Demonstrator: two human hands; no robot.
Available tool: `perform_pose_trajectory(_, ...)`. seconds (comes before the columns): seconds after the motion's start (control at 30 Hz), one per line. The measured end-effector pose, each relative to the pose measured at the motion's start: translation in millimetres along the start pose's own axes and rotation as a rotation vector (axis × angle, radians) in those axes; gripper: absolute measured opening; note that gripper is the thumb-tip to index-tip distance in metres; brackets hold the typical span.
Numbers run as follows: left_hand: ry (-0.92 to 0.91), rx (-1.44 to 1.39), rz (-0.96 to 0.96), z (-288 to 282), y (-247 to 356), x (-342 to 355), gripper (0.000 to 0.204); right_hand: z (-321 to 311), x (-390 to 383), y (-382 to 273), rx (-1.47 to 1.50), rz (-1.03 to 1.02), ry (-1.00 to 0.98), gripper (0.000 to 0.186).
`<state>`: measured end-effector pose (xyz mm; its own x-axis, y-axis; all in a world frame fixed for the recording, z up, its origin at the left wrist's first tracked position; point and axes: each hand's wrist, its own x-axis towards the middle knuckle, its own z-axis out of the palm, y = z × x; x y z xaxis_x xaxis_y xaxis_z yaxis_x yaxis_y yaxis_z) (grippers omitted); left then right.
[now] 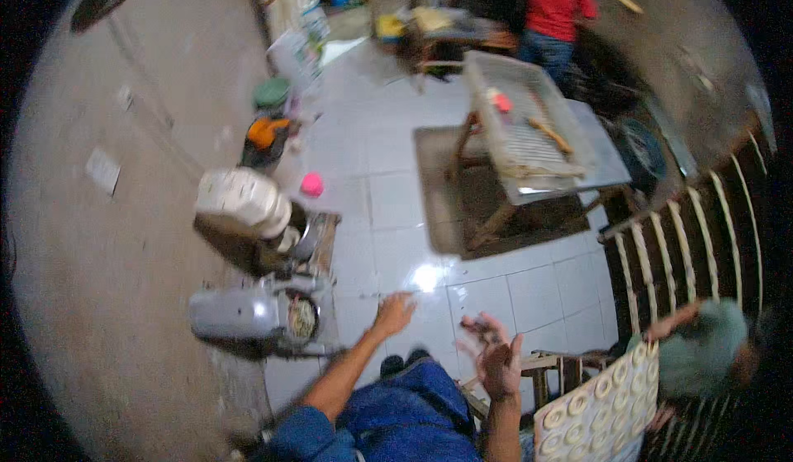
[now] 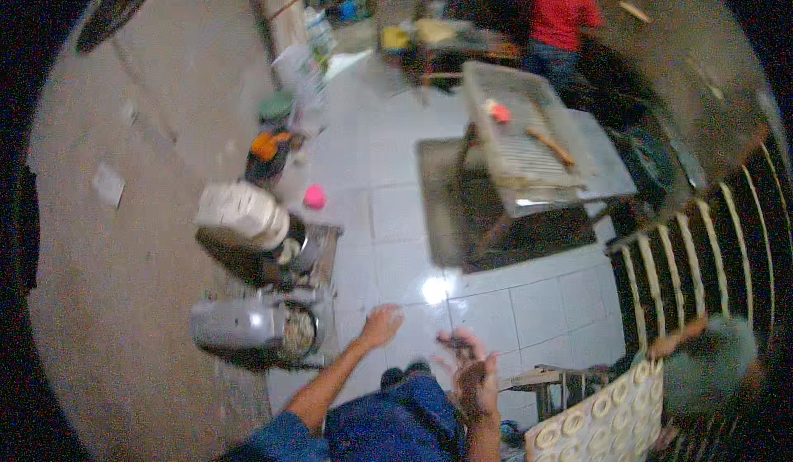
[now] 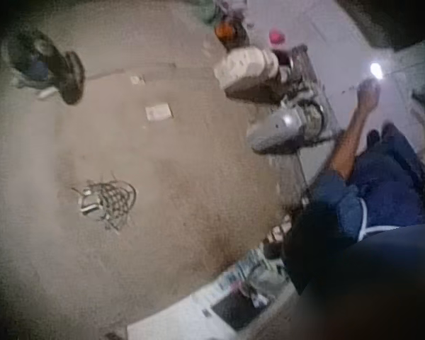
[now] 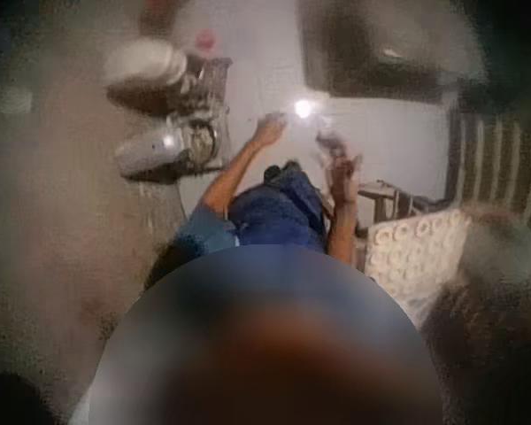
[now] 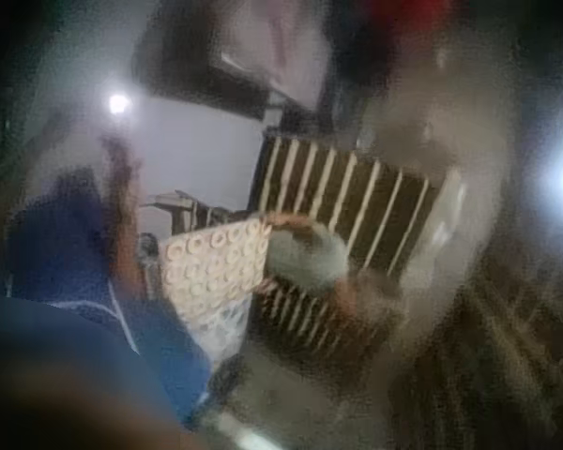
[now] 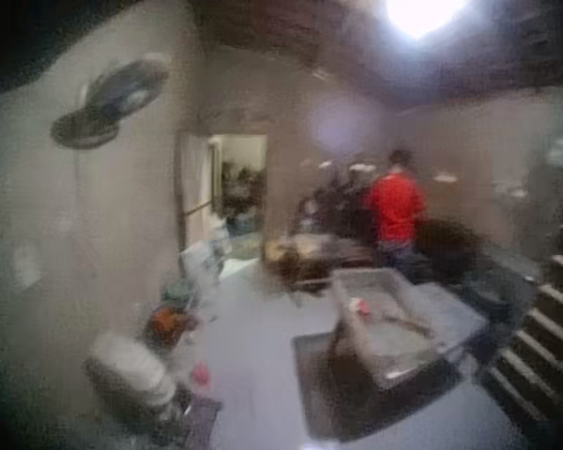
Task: The person shapes small dough pieces into ring forms by hand and places them on a floured wooden board. Other workers are also shaping dough nearby. The person occasionally moves around the workspace to retrieve dough and continues forming rings.
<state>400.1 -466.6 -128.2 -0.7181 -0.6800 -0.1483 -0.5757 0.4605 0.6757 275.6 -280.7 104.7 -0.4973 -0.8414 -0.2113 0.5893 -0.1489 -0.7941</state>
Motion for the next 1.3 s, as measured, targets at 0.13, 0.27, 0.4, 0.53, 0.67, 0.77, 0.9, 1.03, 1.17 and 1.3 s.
perform_pose_trajectory(0.13,0.14,-0.102,-0.089,-51.1,-82.2,42.1,0.032,-42.1,101.2,22.9,-0.421,-0.074,0.256,0.03)
perform_pose_trajectory(0.27,0.129,-0.082,-0.446,-56.8,-194.7,52.7,0.036,-96.5,199.2,31.2,-0.617,0.093,0.268,0.016)
perform_pose_trajectory(0.4,0.033,0.08,-0.998,-40.6,-234.1,41.3,0.041,-106.9,323.8,7.0,-0.693,0.171,0.248,0.012)
perform_pose_trajectory(0.53,0.094,-0.381,-1.154,-28.9,-212.1,40.4,0.034,-83.9,486.1,-38.2,-0.807,0.141,0.019,0.021)
perform_pose_trajectory(0.67,0.378,-0.969,-0.996,-10.5,-178.1,92.2,0.028,-55.3,633.7,-53.8,-1.303,-0.206,0.088,0.034)
perform_pose_trajectory(0.77,0.756,-1.765,0.082,22.0,-194.1,157.9,0.026,-8.1,735.2,-60.5,-1.273,0.006,-0.041,0.038)
perform_pose_trajectory(0.9,0.256,-0.739,-0.942,-39.2,-208.6,293.7,0.022,27.8,881.2,-31.9,-1.059,-0.05,-0.323,0.029)
perform_pose_trajectory(1.03,0.19,-0.659,-0.954,-106.4,-258.0,459.3,0.018,90.5,1003.7,-14.2,-1.1,0.086,-0.447,0.05)
perform_pose_trajectory(1.17,0.187,-0.618,-0.892,-211.5,-340.2,621.6,0.015,122.6,1132.0,-46.1,-1.199,0.172,-0.402,0.049)
perform_pose_trajectory(1.3,0.433,-0.796,-0.639,-347.6,-422.0,797.7,0.012,73.6,1267.9,-14.2,-1.234,0.043,-0.274,0.064)
